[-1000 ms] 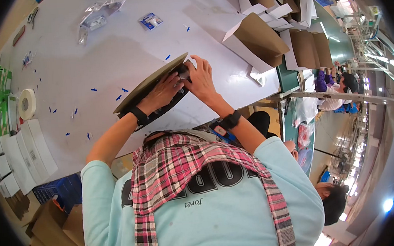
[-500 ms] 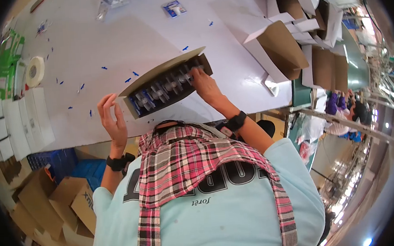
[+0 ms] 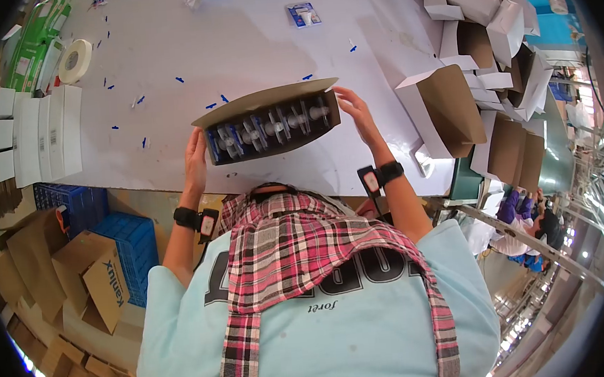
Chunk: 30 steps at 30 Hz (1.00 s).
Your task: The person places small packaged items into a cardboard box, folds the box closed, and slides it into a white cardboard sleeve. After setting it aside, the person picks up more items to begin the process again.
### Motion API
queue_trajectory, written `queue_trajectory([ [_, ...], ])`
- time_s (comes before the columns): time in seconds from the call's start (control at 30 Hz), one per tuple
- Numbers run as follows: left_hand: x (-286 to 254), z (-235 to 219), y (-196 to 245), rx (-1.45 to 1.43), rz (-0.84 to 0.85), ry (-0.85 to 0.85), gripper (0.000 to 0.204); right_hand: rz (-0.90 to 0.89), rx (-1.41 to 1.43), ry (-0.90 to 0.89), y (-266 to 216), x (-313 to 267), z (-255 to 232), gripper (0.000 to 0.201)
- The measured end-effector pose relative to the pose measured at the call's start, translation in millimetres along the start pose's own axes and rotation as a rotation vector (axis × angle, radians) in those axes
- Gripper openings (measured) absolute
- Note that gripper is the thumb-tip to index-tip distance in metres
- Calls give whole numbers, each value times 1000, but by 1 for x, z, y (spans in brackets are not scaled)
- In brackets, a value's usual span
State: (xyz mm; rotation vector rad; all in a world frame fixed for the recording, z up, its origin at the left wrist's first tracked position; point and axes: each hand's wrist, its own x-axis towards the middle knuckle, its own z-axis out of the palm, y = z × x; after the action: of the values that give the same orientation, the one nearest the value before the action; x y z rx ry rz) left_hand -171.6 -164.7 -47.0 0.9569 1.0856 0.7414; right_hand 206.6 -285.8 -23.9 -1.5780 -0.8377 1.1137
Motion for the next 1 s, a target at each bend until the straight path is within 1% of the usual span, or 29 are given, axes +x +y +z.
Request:
queue_trajectory([
  [0.03,4,4,-1,-103,13,-30,38,19,99,-86,1,9,4,41],
  [0.07,7,8,-1,-207,26,-61,37,85,225,-162,2,17,8,45],
  [0.17,21,5,-2,-55,99,-159,32,174,201,-290,9,36,16,47],
  [0.2,25,2,-4,-38,87,-162,29,201,152,-296,10,39,17,45],
  [0.27,31,-1,-10,-5,60,-168,24,180,116,-344,11,45,15,42],
  [0.3,34,0,-11,-26,88,-144,23,171,96,-365,10,46,14,41],
  [0.37,40,3,-14,-71,143,-100,22,168,53,-340,8,46,14,39],
  [0.4,42,3,-13,-54,102,-129,24,167,30,-326,8,45,13,37],
  [0.43,49,-3,-10,-42,66,-161,25,185,54,-336,11,46,15,38],
  [0.5,51,2,-3,-9,-23,-207,27,218,112,-364,19,46,10,39],
  [0.57,47,8,6,29,-134,-241,28,356,190,-357,24,33,3,41],
  [0.6,42,14,16,27,-230,-278,28,425,231,-353,29,23,-1,42],
  [0.63,36,22,28,26,-328,-314,29,480,252,-391,38,14,-6,43],
  [0.67,34,21,34,22,-424,-351,29,528,271,-391,47,6,-5,43],
  [0.7,35,20,26,49,-430,-367,30,576,294,-393,56,-3,-7,43],
  [0.77,43,17,-3,106,-431,-403,32,635,385,-365,89,-12,-9,43],
  [0.8,43,23,-6,106,-407,-397,34,612,467,-344,100,-14,-11,42],
  [0.83,52,13,-25,37,-363,-402,36,564,454,-357,114,-13,-10,36],
  [0.87,53,21,-18,122,-373,-333,40,475,281,-332,107,-14,-5,33],
  [0.9,58,17,-25,70,-224,-462,43,385,194,-333,101,-15,-4,31],
  [0.93,66,12,-34,124,-242,-488,45,364,174,-314,99,-15,-3,31],
  [0.97,65,17,-28,88,-325,-473,47,313,168,-287,95,-16,-1,32],
  [1.0,73,11,-36,112,-424,-476,46,337,276,-319,103,-15,-1,31],
])
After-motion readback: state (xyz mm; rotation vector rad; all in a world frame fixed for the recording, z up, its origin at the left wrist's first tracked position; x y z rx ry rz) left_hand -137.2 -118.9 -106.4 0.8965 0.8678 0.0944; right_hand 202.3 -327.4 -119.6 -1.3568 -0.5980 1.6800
